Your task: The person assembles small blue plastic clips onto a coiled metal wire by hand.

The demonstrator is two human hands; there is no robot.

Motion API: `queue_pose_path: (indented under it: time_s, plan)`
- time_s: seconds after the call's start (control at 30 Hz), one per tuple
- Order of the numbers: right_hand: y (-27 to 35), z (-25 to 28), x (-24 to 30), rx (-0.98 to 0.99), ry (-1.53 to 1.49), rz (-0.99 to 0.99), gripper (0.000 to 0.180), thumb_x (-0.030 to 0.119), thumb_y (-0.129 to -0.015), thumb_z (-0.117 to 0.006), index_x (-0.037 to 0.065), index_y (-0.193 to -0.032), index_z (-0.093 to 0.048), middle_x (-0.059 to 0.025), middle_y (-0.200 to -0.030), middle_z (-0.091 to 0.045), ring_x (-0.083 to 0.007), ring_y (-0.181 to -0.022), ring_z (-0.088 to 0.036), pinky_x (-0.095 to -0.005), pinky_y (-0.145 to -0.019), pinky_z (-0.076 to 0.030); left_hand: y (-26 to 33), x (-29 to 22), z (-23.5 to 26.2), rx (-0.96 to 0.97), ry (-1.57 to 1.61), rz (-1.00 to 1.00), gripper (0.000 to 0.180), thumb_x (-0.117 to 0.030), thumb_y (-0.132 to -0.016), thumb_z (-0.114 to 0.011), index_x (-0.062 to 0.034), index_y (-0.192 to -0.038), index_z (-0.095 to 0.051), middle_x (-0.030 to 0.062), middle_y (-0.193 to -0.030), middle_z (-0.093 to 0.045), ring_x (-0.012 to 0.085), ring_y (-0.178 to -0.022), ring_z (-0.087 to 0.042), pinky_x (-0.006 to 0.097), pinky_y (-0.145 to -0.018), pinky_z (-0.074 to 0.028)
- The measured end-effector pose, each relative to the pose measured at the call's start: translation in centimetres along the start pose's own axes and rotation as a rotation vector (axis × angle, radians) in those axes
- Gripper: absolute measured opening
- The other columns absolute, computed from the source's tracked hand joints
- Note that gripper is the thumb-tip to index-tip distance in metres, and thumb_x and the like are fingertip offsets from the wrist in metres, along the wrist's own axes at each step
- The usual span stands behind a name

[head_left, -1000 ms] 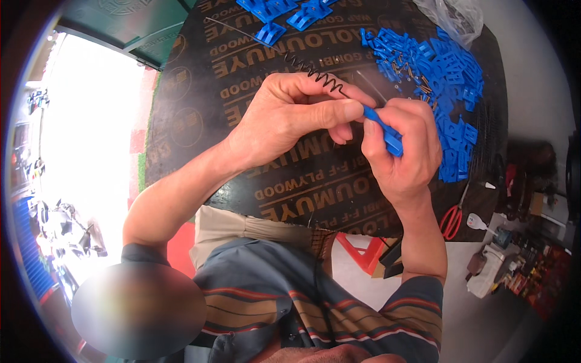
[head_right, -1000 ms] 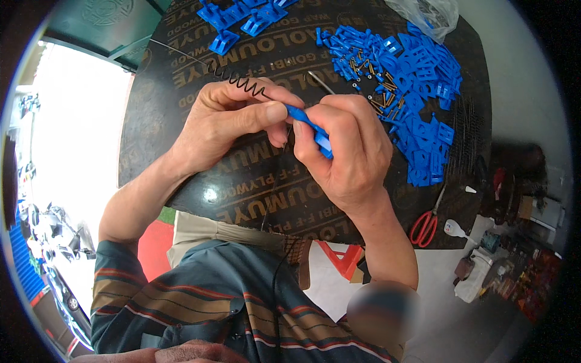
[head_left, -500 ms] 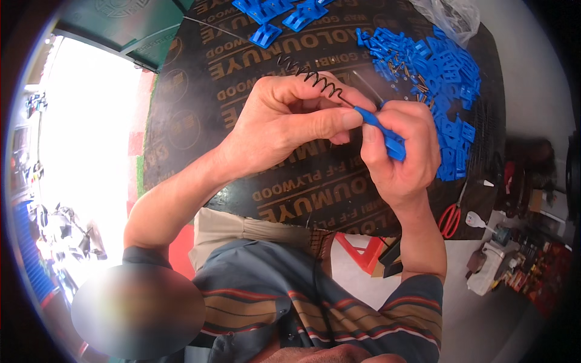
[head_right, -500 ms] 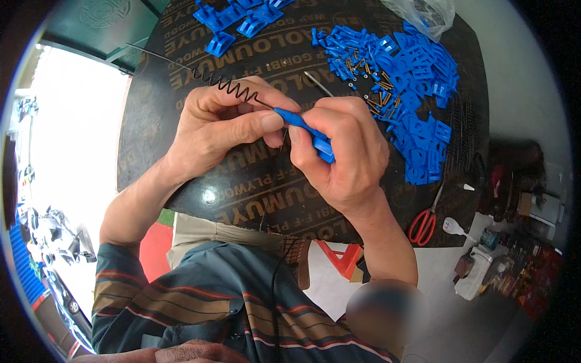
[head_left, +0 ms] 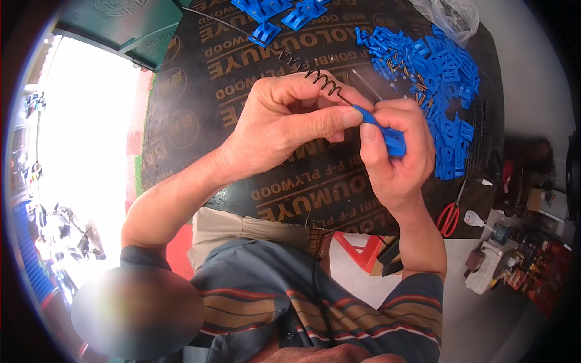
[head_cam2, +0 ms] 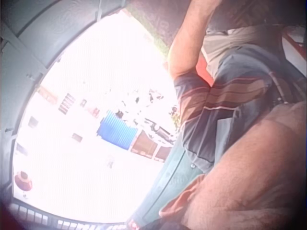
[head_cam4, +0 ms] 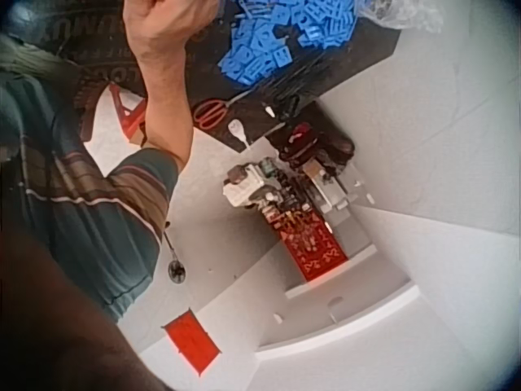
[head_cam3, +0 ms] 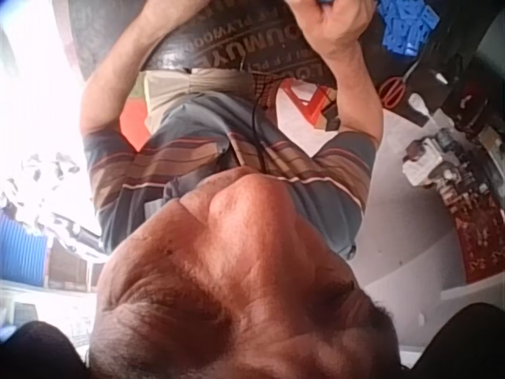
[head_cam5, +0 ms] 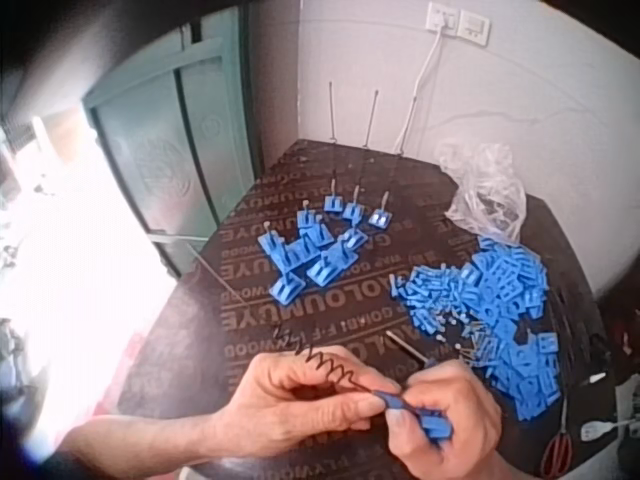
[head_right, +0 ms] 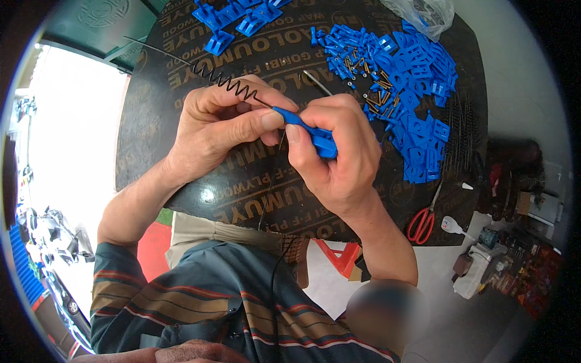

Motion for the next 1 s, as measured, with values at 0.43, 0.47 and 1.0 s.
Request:
queue_pose_path:
  time_s: [0.43, 0.47, 1.0]
  plan:
    - [1.3, -0.5, 0.3, -0.093, -0.100, -0.096, 0.035, -0.001, -0.090, -0.076, 0.000, -0.120, -0.058, -0.0124, -0.099, -0.068, -0.0208, -0.082, -0.067, -0.0319, -0.072, -0.055, 0.2, 0.0, -0.4, -0.023, -0.009, 0.048, 0.020, -0.012, -0.100, -0.074, -0.0007, -0.117, -0.077, 0.0025, -0.095, -0.076, 0.0062, -0.082, -0.066, 0.021, -0.072, -0.054]
    - [1.2, -0.5, 0.4, -0.072, -0.058, -0.067, 0.035, -0.001, -0.090, -0.076, 0.001, -0.121, -0.058, -0.0131, -0.100, -0.069, -0.0210, -0.083, -0.067, -0.0321, -0.073, -0.055, 0.3, 0.0, -0.4, -0.021, -0.024, 0.047, 0.020, -0.012, -0.100, -0.075, -0.0008, -0.117, -0.078, 0.0023, -0.094, -0.075, 0.0060, -0.082, -0.066, 0.021, -0.072, -0.054]
    - [0.4, -0.3, -0.1, -0.010, 0.006, 0.107, 0.035, -0.006, -0.088, -0.076, 0.001, -0.120, -0.062, -0.0124, -0.104, -0.072, -0.0256, -0.083, -0.069, -0.0344, -0.069, -0.056, 0.1, 0.3, -0.2, -0.033, -0.010, 0.075, 0.017, -0.016, -0.101, -0.075, -0.0021, -0.109, -0.078, 0.0009, -0.091, -0.075, 0.0049, -0.081, -0.067, 0.021, -0.070, -0.053]
Point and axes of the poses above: each hand's wrist, its own y-axis away from the middle knuckle, its own z-axis out of the back of the hand, x = y × z, the point moved 1 cm from there along -y, towards the middle knuckle
